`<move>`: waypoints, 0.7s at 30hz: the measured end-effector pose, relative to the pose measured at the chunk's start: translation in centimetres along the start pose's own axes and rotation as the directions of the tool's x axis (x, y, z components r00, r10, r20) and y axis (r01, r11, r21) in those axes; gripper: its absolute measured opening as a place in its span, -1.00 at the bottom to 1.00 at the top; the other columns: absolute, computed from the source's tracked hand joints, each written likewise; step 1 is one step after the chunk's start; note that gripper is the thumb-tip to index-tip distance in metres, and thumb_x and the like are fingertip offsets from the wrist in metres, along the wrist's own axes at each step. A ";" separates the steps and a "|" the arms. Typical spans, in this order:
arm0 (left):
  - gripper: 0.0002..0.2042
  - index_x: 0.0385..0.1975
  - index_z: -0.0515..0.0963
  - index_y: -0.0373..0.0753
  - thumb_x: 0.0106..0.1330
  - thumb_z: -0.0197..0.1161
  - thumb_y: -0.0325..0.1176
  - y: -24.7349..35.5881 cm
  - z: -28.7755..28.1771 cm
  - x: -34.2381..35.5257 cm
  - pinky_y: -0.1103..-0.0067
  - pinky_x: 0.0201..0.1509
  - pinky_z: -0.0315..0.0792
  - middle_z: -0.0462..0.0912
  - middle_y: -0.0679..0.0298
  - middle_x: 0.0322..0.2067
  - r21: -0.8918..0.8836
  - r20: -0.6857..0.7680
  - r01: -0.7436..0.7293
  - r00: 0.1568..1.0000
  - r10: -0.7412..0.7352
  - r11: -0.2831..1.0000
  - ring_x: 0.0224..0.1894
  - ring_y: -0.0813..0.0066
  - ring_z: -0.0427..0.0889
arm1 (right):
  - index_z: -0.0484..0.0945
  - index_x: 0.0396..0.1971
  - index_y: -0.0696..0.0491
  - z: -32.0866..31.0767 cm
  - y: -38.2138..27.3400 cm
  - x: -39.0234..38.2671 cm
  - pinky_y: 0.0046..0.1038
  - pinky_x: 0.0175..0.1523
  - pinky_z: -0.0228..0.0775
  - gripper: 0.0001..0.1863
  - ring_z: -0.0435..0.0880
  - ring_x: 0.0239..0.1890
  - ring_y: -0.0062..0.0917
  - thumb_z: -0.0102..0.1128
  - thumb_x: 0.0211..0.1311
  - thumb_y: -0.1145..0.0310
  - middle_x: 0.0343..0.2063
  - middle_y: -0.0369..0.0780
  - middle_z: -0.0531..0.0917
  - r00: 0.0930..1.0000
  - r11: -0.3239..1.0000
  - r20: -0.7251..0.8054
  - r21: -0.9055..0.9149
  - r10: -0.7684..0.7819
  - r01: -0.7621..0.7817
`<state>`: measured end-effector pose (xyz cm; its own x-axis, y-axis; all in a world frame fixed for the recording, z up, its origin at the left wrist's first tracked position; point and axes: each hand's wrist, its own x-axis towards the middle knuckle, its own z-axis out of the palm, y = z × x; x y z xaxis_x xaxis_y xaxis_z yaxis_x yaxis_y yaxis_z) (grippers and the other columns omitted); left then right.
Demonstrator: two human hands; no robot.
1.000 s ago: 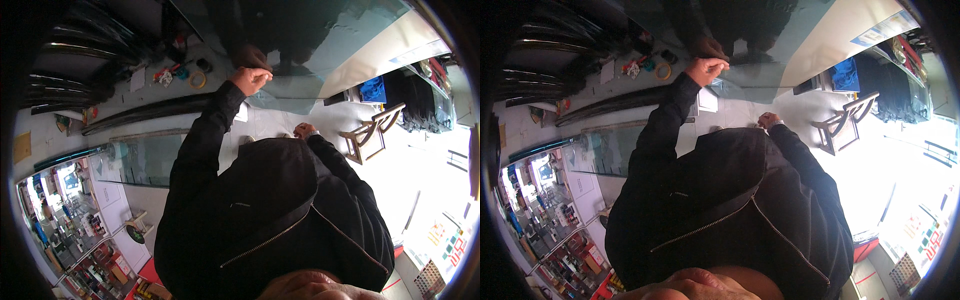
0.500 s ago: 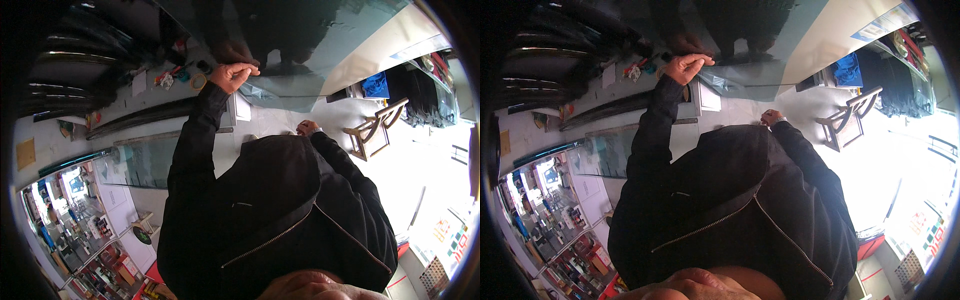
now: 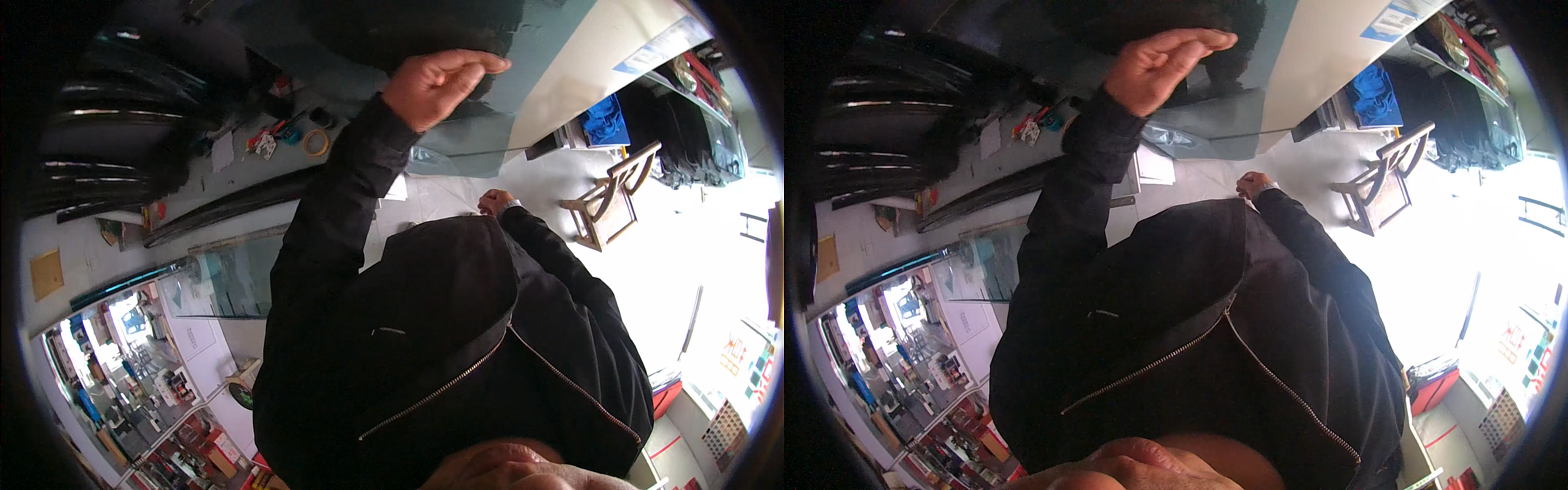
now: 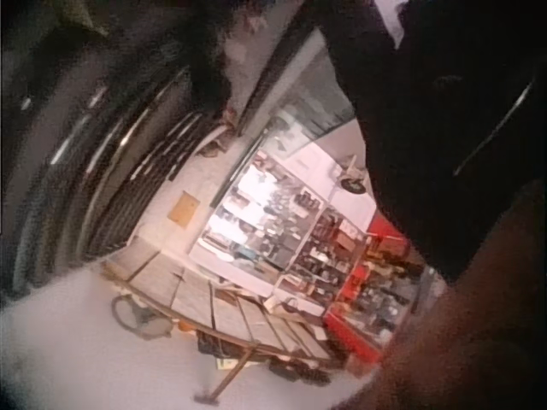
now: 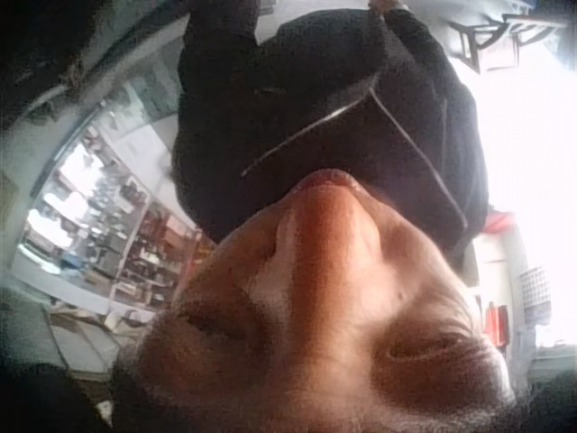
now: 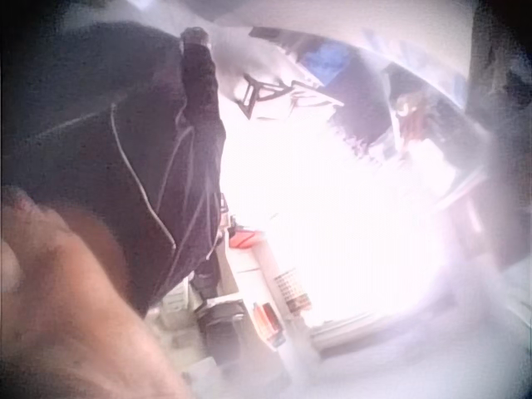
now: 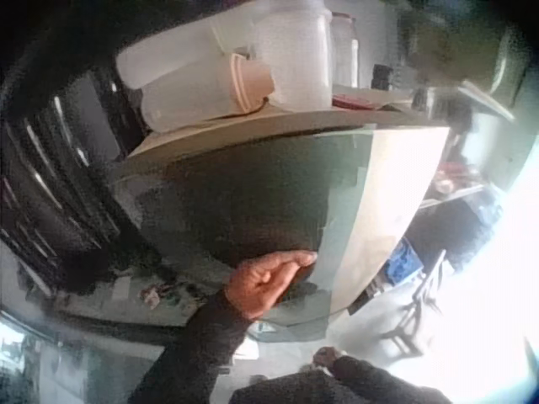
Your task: The person applies a tint film to a large glass pane, smoothing it with a squeegee to remove bubbles and then trimming the edges with a utility knife. The person works methodically across the surface, adjusting the film and cutting away excess material.
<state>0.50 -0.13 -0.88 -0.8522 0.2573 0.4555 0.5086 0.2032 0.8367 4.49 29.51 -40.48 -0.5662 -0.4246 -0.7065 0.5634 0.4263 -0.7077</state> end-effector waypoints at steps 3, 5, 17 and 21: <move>-0.76 0.11 0.67 -0.17 0.58 0.15 -0.33 -1.1 2.9 0.9 0.48 0.21 0.60 0.75 0.20 0.09 0.090 0.013 -0.013 1.000 0.012 0.996 0.15 0.31 0.73 | 0.65 -0.22 0.17 -0.2 -0.3 0.0 -0.48 -0.37 0.55 -0.79 0.78 -0.39 -0.52 0.29 0.39 0.31 -0.36 -0.19 0.79 1.000 0.999 -0.015 -0.048 -0.020 0.019; -0.76 0.10 0.68 -0.16 0.58 0.15 -0.33 -3.2 4.2 0.2 0.49 0.17 0.62 0.76 0.21 0.07 0.188 0.039 -0.024 0.999 0.017 0.982 0.12 0.30 0.75 | 0.67 -0.21 0.17 -0.5 -0.3 0.1 -0.48 -0.36 0.56 -0.79 0.78 -0.38 -0.53 0.29 0.39 0.31 -0.35 -0.19 0.80 0.999 0.999 -0.005 -0.029 -0.041 0.041; -0.80 0.01 0.70 -0.20 0.52 0.21 -0.35 -6.1 6.7 -1.2 0.44 0.07 0.65 0.79 0.17 -0.01 0.232 0.067 0.009 0.997 -0.025 0.973 0.04 0.27 0.78 | 0.69 -0.23 0.15 -0.5 1.1 -0.7 -0.46 -0.31 0.57 -0.76 0.78 -0.38 -0.55 0.32 0.37 0.25 -0.35 -0.22 0.80 0.998 0.999 -0.057 -0.053 -0.013 0.010; -0.77 0.09 0.68 -0.17 0.57 0.17 -0.35 1.4 3.4 4.1 0.48 0.13 0.65 0.78 0.22 0.02 0.001 -0.079 -0.186 0.980 0.185 0.983 0.05 0.34 0.78 | 0.69 -0.21 0.13 -0.3 0.7 -0.9 -0.43 -0.26 0.58 -0.74 0.79 -0.36 -0.56 0.29 0.38 0.21 -0.34 -0.25 0.80 0.998 0.992 -0.054 -0.121 0.018 -0.024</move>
<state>-1.92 4.42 1.12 -0.7503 0.2154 0.6250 0.6580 0.1528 0.7373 5.25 30.41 -40.38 -0.5876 -0.3736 -0.7177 0.4999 0.5299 -0.6851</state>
